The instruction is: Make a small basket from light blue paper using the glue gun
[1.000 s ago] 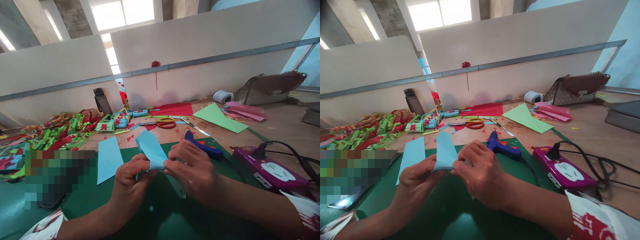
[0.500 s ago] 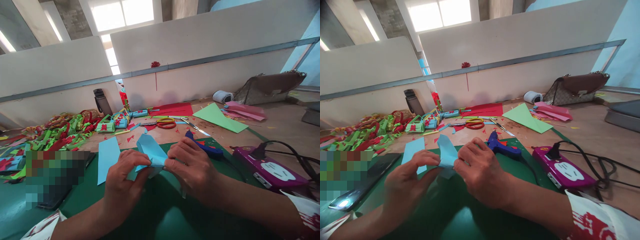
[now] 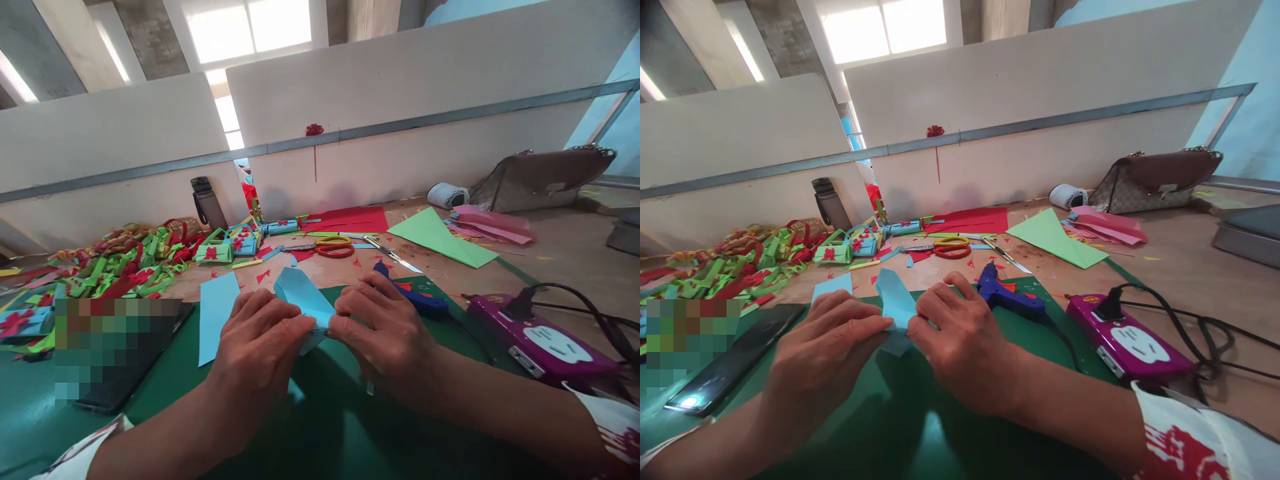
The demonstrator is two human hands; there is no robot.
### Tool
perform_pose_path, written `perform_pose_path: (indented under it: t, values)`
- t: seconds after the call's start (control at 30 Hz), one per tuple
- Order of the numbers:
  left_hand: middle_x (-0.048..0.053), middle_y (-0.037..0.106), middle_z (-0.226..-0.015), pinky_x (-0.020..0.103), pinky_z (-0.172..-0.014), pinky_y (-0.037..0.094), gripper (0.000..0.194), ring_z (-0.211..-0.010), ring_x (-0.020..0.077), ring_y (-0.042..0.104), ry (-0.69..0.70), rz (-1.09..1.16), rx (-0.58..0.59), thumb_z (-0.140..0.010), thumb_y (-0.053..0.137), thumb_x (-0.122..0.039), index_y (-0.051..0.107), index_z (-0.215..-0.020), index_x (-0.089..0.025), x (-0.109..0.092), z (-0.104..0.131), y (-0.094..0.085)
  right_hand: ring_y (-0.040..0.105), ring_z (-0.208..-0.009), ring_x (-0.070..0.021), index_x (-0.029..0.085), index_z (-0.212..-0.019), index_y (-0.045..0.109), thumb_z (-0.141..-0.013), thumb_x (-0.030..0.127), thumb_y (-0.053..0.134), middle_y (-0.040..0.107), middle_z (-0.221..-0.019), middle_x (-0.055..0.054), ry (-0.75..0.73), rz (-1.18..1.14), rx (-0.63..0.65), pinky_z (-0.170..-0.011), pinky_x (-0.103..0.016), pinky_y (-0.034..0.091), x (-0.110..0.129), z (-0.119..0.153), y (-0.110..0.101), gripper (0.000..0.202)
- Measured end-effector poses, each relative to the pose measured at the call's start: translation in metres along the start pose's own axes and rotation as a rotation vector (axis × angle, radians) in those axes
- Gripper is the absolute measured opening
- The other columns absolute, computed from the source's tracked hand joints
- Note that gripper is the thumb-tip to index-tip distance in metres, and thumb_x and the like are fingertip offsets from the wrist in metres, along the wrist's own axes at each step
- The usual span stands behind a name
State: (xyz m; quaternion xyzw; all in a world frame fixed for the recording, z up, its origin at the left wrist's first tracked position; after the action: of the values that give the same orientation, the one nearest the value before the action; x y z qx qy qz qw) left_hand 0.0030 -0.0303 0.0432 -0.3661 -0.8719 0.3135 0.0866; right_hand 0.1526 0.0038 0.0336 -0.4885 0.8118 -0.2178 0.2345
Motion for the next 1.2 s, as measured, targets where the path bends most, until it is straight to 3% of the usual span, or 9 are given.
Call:
perform_pose_path:
  t: [0.23, 0.5, 0.7, 0.97, 1.2]
  values:
    - [0.001, 0.059, -0.073, 0.028, -0.063, 0.041, 0.015, -0.068, 0.0132, 0.046, 0.004, 0.038, 0.013, -0.079, 0.057, -0.003, 0.061, -0.078, -0.018, -0.001, -0.005, 0.000, 0.046, -0.063, -0.0145, 0.015, -0.068, 0.060, -0.078, 0.001, 0.037, 0.053, -0.066, -0.004, 0.019, -0.018, 0.009, -0.068, -0.035, 0.038, 0.001, -0.001, -0.001, 0.029]
    - [0.002, 0.058, -0.075, 0.029, -0.066, 0.042, 0.014, -0.068, 0.0132, 0.048, 0.020, 0.048, -0.021, -0.079, 0.056, -0.004, 0.059, -0.077, -0.017, -0.006, -0.008, 0.000, 0.055, -0.071, -0.0144, 0.015, -0.077, 0.062, -0.079, 0.002, 0.046, 0.058, -0.070, -0.002, 0.037, -0.075, -0.144, -0.082, -0.039, 0.039, 0.004, -0.001, -0.009, 0.020]
    - [0.002, 0.053, -0.078, 0.028, -0.061, 0.038, 0.016, -0.067, 0.0134, 0.042, 0.042, 0.020, -0.023, -0.078, 0.056, -0.004, 0.061, -0.079, -0.019, -0.007, -0.004, 0.002, 0.057, -0.084, -0.0165, 0.018, -0.077, 0.060, -0.080, 0.005, 0.045, 0.059, -0.072, 0.000, 0.020, 0.020, -0.093, -0.099, -0.050, 0.025, 0.005, -0.001, -0.008, 0.020]
    - [0.004, 0.055, -0.077, 0.028, -0.062, 0.039, 0.018, -0.066, 0.0142, 0.042, 0.076, -0.038, 0.000, -0.082, 0.047, -0.004, 0.056, -0.072, -0.016, -0.005, -0.004, 0.008, 0.058, -0.083, -0.0162, 0.017, -0.079, 0.061, -0.082, 0.006, 0.046, 0.057, -0.073, 0.000, 0.032, 0.015, -0.045, -0.101, -0.051, 0.023, 0.004, 0.004, 0.001, 0.019]
    - [0.004, 0.055, -0.078, 0.028, -0.062, 0.039, 0.017, -0.067, 0.0139, 0.041, 0.058, 0.046, 0.009, -0.082, 0.047, -0.003, 0.055, -0.074, -0.016, -0.004, -0.002, 0.011, 0.056, -0.087, -0.0175, 0.016, -0.079, 0.059, -0.079, 0.004, 0.044, 0.056, -0.077, -0.002, -0.025, -0.024, -0.042, -0.100, -0.053, 0.022, 0.006, 0.000, 0.000, 0.019]
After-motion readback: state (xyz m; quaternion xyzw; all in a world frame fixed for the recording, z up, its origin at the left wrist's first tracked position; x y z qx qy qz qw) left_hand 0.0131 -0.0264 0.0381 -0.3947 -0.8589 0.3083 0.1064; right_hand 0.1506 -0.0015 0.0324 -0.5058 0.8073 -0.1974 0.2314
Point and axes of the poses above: each hand's wrist, its own z-axis away from the middle knuckle, its own y-axis out of the palm, x = y × z, the point moved 4 cm from there along -z, towards the middle knuckle
